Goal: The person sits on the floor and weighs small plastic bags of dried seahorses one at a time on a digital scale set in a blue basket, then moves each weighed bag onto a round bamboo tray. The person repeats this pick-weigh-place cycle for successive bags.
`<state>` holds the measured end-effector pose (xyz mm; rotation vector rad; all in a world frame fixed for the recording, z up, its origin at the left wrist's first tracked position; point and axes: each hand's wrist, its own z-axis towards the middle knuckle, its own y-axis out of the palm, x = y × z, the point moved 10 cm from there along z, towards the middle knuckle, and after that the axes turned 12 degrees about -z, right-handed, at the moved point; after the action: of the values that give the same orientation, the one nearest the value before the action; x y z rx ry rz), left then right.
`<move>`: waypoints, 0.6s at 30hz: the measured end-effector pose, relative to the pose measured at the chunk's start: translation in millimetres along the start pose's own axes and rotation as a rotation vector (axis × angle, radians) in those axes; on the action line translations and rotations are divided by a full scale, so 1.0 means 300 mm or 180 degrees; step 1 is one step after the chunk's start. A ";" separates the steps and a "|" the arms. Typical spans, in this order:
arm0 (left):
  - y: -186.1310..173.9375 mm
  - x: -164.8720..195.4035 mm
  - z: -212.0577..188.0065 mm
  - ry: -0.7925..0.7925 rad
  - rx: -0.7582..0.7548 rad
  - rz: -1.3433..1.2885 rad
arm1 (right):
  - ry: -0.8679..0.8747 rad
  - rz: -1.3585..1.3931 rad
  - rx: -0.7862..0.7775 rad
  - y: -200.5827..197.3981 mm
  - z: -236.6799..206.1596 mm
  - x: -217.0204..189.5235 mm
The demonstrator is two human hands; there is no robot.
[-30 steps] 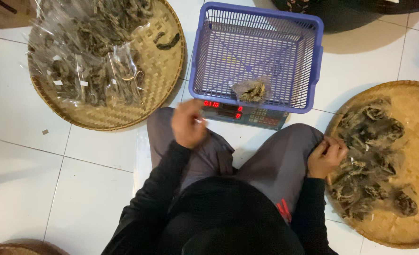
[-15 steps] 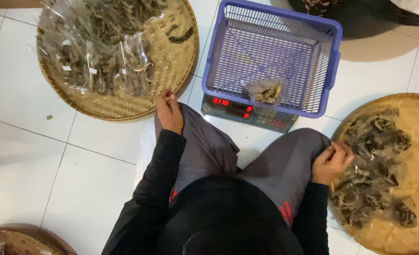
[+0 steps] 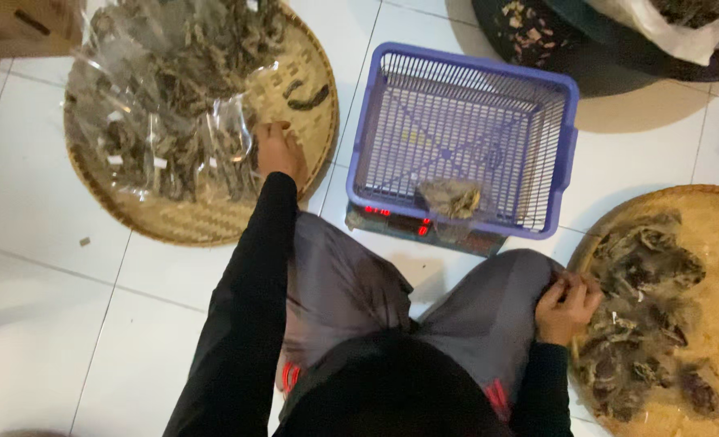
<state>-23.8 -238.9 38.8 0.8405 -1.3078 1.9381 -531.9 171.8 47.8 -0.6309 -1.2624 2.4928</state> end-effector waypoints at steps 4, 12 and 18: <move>0.026 0.031 0.109 0.0068 0.0046 0.0234 | -0.0178 -0.0315 0.0015 -0.005 -0.001 -0.016; 0.176 -0.049 0.304 -0.0078 -0.0381 0.0705 | 0.0101 -0.0651 -0.0258 0.012 -0.032 0.025; 0.263 -0.128 0.346 -0.0213 -0.0675 0.1505 | 0.0220 -0.0530 -0.0304 0.009 -0.029 0.022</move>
<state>-48.3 -366.0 -2.4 0.5255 -1.8445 2.0782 -533.4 179.0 39.2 -0.6024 -1.3560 2.2689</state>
